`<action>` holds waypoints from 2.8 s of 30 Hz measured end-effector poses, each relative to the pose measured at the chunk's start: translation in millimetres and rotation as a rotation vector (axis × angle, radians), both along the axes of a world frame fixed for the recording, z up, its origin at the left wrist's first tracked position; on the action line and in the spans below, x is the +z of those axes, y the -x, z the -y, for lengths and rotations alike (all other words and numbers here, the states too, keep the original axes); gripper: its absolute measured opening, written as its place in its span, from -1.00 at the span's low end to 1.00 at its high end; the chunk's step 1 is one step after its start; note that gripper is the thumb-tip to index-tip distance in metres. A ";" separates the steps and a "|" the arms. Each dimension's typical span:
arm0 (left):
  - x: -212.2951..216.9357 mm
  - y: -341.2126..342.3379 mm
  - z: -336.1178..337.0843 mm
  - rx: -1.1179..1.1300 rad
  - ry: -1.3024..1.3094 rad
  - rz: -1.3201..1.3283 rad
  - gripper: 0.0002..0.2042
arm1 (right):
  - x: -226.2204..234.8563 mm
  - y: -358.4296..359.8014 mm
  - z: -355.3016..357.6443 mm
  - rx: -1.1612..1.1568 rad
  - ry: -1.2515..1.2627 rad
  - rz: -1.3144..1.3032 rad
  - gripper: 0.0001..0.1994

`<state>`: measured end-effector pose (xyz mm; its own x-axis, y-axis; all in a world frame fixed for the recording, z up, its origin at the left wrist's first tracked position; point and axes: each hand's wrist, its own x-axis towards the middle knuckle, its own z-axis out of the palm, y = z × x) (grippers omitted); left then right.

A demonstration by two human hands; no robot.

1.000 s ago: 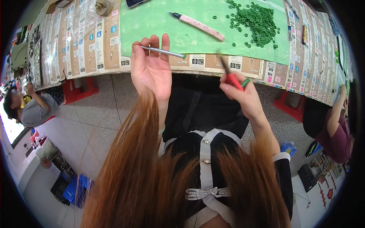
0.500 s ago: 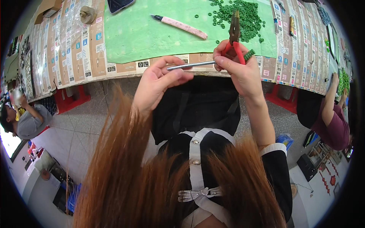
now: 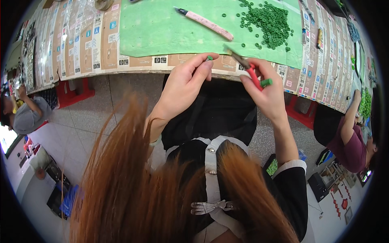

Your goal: Assembling small green plastic components onto a metal rod using pliers and hands.

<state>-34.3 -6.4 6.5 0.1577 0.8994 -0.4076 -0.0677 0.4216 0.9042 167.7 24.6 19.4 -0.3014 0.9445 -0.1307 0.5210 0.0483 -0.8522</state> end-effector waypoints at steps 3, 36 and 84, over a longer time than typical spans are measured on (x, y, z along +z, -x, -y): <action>-6.0 -1.6 4.8 0.016 -0.204 -0.315 -0.77 | -1.3 -0.1 6.4 0.120 -0.235 0.198 -0.75; -6.9 -6.1 0.5 0.063 -0.377 -0.265 -0.85 | -12.9 -10.6 12.2 -0.014 0.732 -0.225 -0.84; -9.2 9.4 -20.8 -0.200 -0.863 -0.709 -0.84 | -4.1 -14.5 16.2 0.102 0.551 -0.147 -0.74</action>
